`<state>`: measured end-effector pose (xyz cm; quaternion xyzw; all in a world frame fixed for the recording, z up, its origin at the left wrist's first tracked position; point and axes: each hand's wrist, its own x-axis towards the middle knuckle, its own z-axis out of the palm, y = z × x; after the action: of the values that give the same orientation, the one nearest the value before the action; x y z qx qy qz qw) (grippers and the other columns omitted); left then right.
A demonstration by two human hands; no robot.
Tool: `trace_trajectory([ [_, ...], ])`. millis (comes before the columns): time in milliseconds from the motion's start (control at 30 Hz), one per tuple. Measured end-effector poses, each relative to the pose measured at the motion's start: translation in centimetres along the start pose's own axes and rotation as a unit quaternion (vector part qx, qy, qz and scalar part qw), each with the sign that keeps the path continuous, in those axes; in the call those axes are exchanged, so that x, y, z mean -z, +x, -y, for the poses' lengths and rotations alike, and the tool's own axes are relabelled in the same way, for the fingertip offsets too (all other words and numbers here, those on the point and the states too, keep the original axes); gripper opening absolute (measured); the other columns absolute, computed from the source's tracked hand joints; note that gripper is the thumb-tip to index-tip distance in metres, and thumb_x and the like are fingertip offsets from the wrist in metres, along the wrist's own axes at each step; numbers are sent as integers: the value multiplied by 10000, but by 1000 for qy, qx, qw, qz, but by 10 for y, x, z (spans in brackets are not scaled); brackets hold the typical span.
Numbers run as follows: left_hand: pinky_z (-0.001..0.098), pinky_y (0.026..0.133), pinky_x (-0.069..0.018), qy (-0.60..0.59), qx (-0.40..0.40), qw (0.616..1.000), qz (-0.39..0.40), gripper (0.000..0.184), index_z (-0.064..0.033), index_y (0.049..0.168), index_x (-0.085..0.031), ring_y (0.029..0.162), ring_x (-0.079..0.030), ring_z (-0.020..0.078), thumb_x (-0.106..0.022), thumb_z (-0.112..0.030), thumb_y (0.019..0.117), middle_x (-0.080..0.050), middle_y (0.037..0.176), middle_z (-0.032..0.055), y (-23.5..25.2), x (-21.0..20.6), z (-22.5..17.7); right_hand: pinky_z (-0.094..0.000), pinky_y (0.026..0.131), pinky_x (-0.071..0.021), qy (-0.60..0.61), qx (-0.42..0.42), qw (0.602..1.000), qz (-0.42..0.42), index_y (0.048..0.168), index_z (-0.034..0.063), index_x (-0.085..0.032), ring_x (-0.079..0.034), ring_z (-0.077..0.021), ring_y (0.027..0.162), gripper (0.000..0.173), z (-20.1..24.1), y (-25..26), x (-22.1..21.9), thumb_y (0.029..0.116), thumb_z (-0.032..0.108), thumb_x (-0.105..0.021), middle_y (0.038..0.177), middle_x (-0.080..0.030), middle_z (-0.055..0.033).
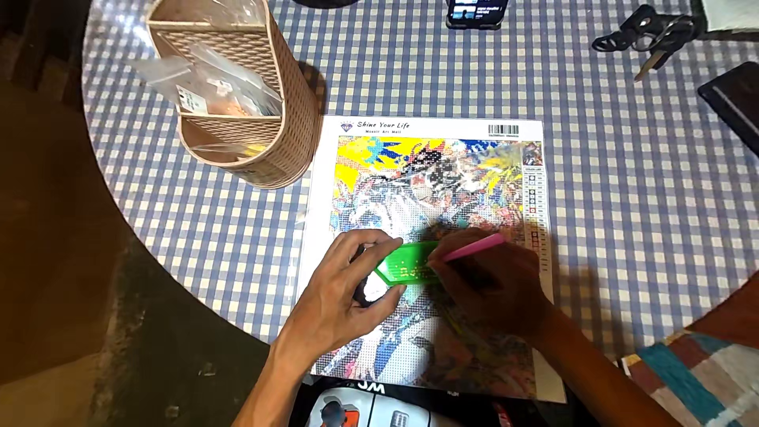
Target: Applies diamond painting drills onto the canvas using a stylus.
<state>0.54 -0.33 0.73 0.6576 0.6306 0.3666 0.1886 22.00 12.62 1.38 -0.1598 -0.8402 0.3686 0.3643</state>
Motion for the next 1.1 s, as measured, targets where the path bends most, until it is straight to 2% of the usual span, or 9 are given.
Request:
trace_trajectory([
  [400,245,909,-510,10,-1,1000,-1,481,-152,1310,-705,1109,-587,80,-721,-420,912,-633,1272,12,-1,0,1,-194,780,-572,-11,22,1000,1,979,12,-730,-679,-61,900,118,2,0,-1,967,108,-663,960,-727,-67],
  [533,236,897,-508,12,2,1000,-3,481,-159,1311,-706,1094,-586,74,-721,-425,910,-631,1268,9,-1,0,0,-172,734,-573,7,-3,1000,-12,984,19,-722,-668,-30,860,116,1,2,1,961,123,-675,958,-719,-43],
  [700,236,899,-509,8,3,1000,-4,479,-155,1304,-709,1100,-585,78,-725,-421,906,-634,1266,11,0,-1,0,-209,715,-603,51,-34,997,-45,963,25,-703,-689,-43,831,102,-2,3,2,951,125,-684,947,-727,-23],
  [833,240,915,-511,-4,3,1000,0,478,-153,1319,-700,1104,-586,90,-721,-408,915,-635,1267,32,1,0,0,-294,772,-649,106,-54,990,-70,1053,46,-680,-728,-112,865,109,3,12,7,959,102,-689,976,-737,-20],
  [933,231,918,-508,-12,3,1000,-1,473,-140,1321,-698,1106,-589,96,-717,-394,921,-641,1268,54,2,0,-1,-278,763,-646,138,-85,984,-69,1091,100,-660,-729,-101,862,110,16,29,13,984,125,-669,981,-736,18],
  [1000,235,927,-502,-16,-5,1000,-7,456,-134,1309,-701,1109,-590,106,-719,-369,918,-650,1251,61,3,-1,-2,-251,740,-637,138,-88,984,-68,1101,87,-637,-721,-78,840,120,21,43,10,987,116,-658,969,-734,27],
  [1100,241,958,-493,-17,-19,1000,-4,450,-109,1292,-696,1136,-587,123,-709,-349,912,-650,1258,70,4,0,-1,-240,711,-633,103,-55,991,-67,1079,-2,-615,-706,-59,790,133,16,68,-11,979,77,-652,939,-720,-17],
])
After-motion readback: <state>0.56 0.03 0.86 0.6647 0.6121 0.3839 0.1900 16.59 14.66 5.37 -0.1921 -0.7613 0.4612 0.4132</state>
